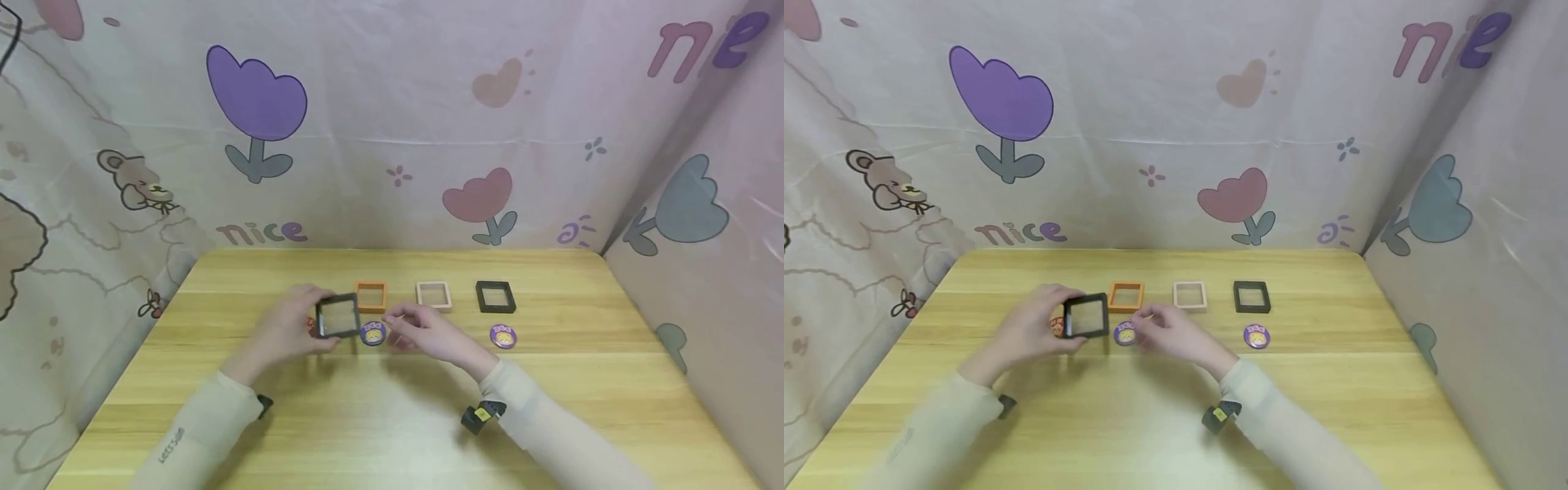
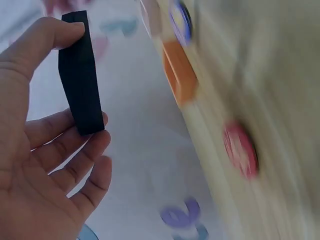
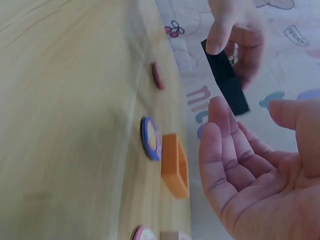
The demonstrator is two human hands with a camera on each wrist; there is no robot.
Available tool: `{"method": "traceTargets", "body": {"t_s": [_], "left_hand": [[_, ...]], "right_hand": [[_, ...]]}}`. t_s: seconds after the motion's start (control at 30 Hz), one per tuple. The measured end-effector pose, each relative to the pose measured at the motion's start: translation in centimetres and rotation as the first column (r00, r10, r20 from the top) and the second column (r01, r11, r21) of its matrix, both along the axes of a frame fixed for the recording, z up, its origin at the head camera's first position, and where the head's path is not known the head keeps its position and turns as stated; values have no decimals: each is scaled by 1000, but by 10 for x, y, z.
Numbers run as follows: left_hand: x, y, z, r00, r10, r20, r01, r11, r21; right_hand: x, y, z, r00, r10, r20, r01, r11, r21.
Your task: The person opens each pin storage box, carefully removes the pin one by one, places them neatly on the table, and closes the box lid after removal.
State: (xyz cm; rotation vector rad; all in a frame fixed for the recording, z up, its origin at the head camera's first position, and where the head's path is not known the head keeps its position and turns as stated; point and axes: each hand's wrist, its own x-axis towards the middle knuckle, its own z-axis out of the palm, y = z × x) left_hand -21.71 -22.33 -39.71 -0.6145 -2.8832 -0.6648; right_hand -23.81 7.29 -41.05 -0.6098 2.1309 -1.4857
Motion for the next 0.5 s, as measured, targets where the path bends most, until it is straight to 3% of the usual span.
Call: {"method": "traceTargets", "body": {"t_s": [0.13,0.23,0.5], "left_hand": [[-24,-31,-3,993,86,86,-84,996,-33],[-39,-48,-7,985,119,126,-113,992,-52],[-72,-68,-21,978,111,179,-100,993,-66]], "right_hand": [[-2,14,-5,999,32,-34,-31,999,40],[-2,22,-7,996,64,-57,-60,996,59],[3,33,-10,989,128,-80,-124,990,61]]}}
